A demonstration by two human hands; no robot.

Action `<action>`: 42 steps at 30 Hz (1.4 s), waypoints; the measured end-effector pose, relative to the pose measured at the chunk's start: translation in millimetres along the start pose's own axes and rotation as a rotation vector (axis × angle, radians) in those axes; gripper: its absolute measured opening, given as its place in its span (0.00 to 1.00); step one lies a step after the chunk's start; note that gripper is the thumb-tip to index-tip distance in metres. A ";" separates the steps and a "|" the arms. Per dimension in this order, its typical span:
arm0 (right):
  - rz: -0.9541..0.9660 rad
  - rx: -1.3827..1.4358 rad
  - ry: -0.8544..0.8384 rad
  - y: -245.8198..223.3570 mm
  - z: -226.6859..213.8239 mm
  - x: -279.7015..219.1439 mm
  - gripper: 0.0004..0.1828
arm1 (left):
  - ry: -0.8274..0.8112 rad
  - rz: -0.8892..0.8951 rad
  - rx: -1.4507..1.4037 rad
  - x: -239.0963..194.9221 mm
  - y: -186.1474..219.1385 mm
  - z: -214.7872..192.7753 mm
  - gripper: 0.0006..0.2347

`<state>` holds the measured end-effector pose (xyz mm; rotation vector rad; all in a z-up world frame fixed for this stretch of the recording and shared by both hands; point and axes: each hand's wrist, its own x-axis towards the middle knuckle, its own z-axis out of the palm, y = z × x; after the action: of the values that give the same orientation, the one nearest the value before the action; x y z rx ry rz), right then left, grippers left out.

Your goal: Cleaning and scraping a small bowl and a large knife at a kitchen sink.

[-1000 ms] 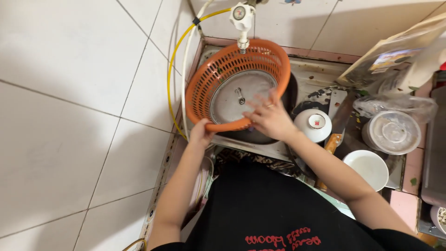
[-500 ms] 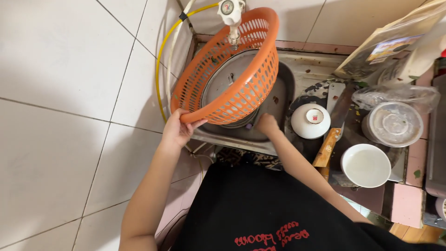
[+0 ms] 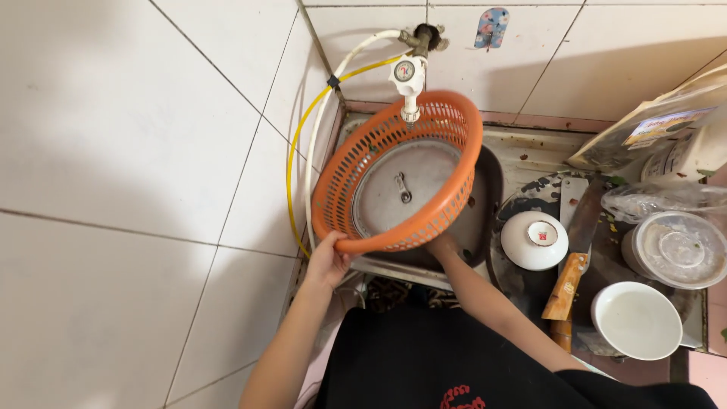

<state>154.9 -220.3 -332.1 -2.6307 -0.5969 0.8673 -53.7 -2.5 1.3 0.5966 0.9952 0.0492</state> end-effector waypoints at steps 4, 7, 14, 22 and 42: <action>0.049 -0.048 -0.121 8.9 -41.7 -21.8 0.34 | 0.023 0.037 0.036 35.9 -14.4 -29.7 0.07; -0.178 -0.625 0.027 41.5 -27.8 -21.7 0.21 | 0.060 0.047 0.079 35.7 -16.4 -38.0 0.06; 0.066 -0.083 0.177 -59.3 -186.2 -190.3 0.24 | 0.043 0.126 0.171 71.4 -19.7 -50.2 0.08; 0.167 -0.075 0.262 -99.6 -335.9 -298.8 0.28 | 0.050 0.238 0.466 67.5 -15.1 -45.2 0.12; -0.662 0.257 0.526 -180.0 -372.9 -283.0 0.21 | -0.376 1.693 1.270 -44.1 21.7 147.0 0.24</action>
<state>127.0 -256.6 167.4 -2.0729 -1.0240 0.0417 44.1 -63.8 104.9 2.3743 -0.2327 0.7995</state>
